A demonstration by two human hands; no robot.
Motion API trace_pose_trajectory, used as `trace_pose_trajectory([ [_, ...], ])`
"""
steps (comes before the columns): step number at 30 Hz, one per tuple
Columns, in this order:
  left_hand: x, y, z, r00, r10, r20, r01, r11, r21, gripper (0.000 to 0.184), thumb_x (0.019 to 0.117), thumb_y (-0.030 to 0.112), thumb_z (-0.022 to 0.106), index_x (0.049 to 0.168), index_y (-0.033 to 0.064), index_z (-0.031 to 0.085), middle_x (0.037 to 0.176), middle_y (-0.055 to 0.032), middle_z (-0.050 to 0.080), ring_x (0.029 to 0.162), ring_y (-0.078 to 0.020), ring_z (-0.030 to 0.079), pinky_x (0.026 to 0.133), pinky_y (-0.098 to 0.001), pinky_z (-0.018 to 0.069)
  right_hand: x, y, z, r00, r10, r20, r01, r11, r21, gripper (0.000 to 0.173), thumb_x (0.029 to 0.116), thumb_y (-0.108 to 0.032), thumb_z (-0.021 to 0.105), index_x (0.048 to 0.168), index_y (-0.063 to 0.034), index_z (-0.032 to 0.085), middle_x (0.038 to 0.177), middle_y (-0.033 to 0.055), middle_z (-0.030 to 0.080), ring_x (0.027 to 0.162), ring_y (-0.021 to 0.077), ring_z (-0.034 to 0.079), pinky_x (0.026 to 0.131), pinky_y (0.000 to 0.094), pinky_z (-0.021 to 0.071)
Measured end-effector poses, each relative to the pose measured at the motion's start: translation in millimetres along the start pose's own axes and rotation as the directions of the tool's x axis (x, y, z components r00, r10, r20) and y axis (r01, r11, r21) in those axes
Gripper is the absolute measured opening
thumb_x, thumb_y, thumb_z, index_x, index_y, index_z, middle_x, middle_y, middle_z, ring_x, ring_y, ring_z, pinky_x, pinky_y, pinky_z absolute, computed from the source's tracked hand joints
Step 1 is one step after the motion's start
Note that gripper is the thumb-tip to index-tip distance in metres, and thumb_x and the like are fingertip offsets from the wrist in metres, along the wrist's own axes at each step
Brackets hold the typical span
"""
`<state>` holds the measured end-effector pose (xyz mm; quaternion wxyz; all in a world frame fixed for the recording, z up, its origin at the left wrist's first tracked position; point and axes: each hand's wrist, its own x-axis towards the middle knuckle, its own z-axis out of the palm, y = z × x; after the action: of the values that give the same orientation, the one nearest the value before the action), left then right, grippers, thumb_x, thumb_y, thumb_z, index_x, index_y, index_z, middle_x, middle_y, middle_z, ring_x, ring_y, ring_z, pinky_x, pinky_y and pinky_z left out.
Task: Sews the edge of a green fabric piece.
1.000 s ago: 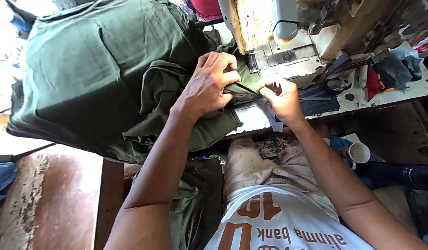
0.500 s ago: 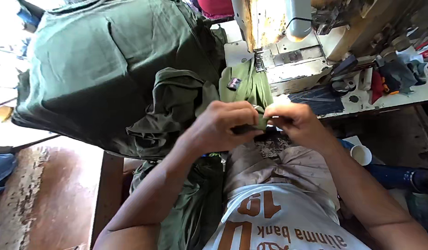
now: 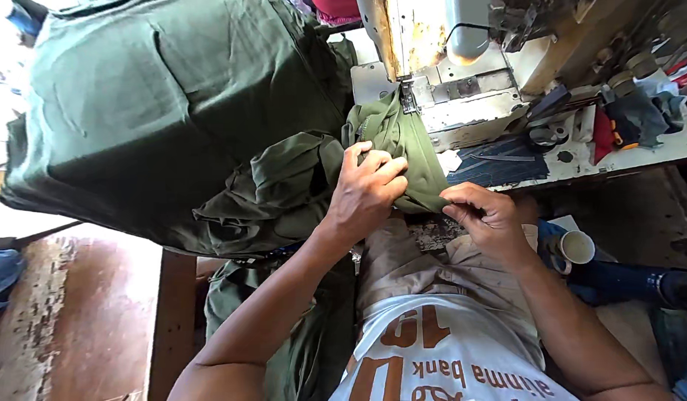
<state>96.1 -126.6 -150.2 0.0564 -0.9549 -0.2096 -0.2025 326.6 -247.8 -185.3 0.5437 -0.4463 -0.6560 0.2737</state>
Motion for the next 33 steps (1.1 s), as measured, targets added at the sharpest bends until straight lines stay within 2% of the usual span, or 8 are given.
trace_pose_trajectory([
  [4, 5, 0, -9, 0.996, -0.019, 0.083, 0.016, 0.999, 0.042, 0.017, 0.0973, 0.007, 0.055, 0.088, 0.0092, 0.069, 0.118, -0.0046, 0.072, 0.111, -0.0284, 0.066, 0.111, -0.0613, 0.0359, 4, 3, 4, 0.997, 0.059, -0.047, -0.058, 0.998, 0.017, 0.010, 0.0965, -0.003, 0.068, 0.105, -0.0017, 0.073, 0.107, 0.0063, 0.072, 0.092, 0.0133, 0.070, 0.079, 0.0294, 0.0627],
  [11, 29, -24, -14, 0.995, -0.063, 0.076, 0.051, 0.989, 0.142, 0.021, 0.1018, 0.007, 0.046, 0.093, 0.0081, 0.065, 0.113, -0.0091, 0.068, 0.112, -0.0335, 0.062, 0.108, -0.0636, 0.0347, 35, 15, 13, 0.980, 0.153, -0.127, -0.155, 0.988, 0.000, 0.010, 0.0982, -0.008, 0.067, 0.106, -0.0052, 0.073, 0.094, 0.0025, 0.071, 0.066, 0.0077, 0.061, 0.057, 0.0231, 0.0540],
  [16, 46, -53, -11, 0.997, -0.047, 0.054, 0.036, 0.981, 0.192, 0.016, 0.0992, 0.006, 0.049, 0.095, 0.0072, 0.064, 0.112, -0.0113, 0.066, 0.112, -0.0358, 0.060, 0.107, -0.0615, 0.0349, 62, 30, 23, 0.972, 0.157, -0.172, -0.150, 0.987, 0.058, 0.012, 0.0984, -0.007, 0.065, 0.107, -0.0033, 0.073, 0.094, 0.0044, 0.072, 0.066, 0.0084, 0.063, 0.058, 0.0242, 0.0548],
  [22, 55, -75, -12, 1.000, -0.002, 0.009, 0.001, 0.993, 0.119, 0.019, 0.0947, 0.002, 0.052, 0.106, 0.0081, 0.066, 0.124, -0.0116, 0.065, 0.121, -0.0357, 0.057, 0.106, -0.0575, 0.0372, 90, 39, 30, 0.976, 0.050, -0.210, -0.029, 0.994, 0.102, 0.012, 0.0962, 0.000, 0.065, 0.107, 0.0013, 0.071, 0.102, 0.0090, 0.073, 0.087, 0.0119, 0.070, 0.078, 0.0275, 0.0603],
  [25, 55, -69, -30, 0.995, 0.083, 0.062, -0.082, 0.996, -0.018, 0.022, 0.0926, 0.025, 0.061, 0.108, 0.0117, 0.069, 0.130, -0.0114, 0.062, 0.125, -0.0347, 0.054, 0.104, -0.0552, 0.0400, 96, 44, 31, 0.976, 0.001, -0.219, 0.024, 0.994, 0.108, 0.014, 0.0964, 0.003, 0.063, 0.107, 0.0018, 0.071, 0.105, 0.0105, 0.073, 0.093, 0.0141, 0.071, 0.083, 0.0298, 0.0608],
  [28, 52, -68, -52, 0.985, 0.029, 0.172, -0.027, 1.000, -0.016, 0.061, 0.0922, 0.072, 0.053, 0.102, 0.0147, 0.071, 0.133, -0.0110, 0.058, 0.127, -0.0342, 0.051, 0.103, -0.0578, 0.0385, 100, 48, 31, 0.978, -0.033, -0.205, 0.054, 0.994, 0.095, 0.014, 0.0965, 0.004, 0.062, 0.107, 0.0022, 0.071, 0.107, 0.0110, 0.073, 0.098, 0.0154, 0.071, 0.086, 0.0311, 0.0609],
  [31, 41, -95, -72, 0.949, -0.126, 0.288, 0.100, 0.990, 0.102, 0.070, 0.0952, 0.076, 0.042, 0.098, 0.0126, 0.072, 0.142, -0.0182, 0.053, 0.130, -0.0465, 0.048, 0.100, -0.0719, 0.0366, 101, 51, 30, 0.979, -0.055, -0.196, 0.069, 0.995, 0.066, 0.014, 0.0968, 0.004, 0.061, 0.107, 0.0021, 0.071, 0.108, 0.0111, 0.073, 0.098, 0.0156, 0.071, 0.087, 0.0318, 0.0610],
  [33, 30, -116, -82, 0.930, -0.209, 0.304, 0.169, 0.974, 0.154, 0.072, 0.0947, 0.077, 0.043, 0.100, 0.0126, 0.074, 0.148, -0.0195, 0.049, 0.133, -0.0503, 0.044, 0.103, -0.0755, 0.0320, 103, 52, 28, 0.982, -0.071, -0.175, 0.074, 0.997, 0.014, 0.015, 0.0980, 0.001, 0.061, 0.109, 0.0007, 0.072, 0.108, 0.0101, 0.073, 0.097, 0.0144, 0.071, 0.087, 0.0313, 0.0608],
])
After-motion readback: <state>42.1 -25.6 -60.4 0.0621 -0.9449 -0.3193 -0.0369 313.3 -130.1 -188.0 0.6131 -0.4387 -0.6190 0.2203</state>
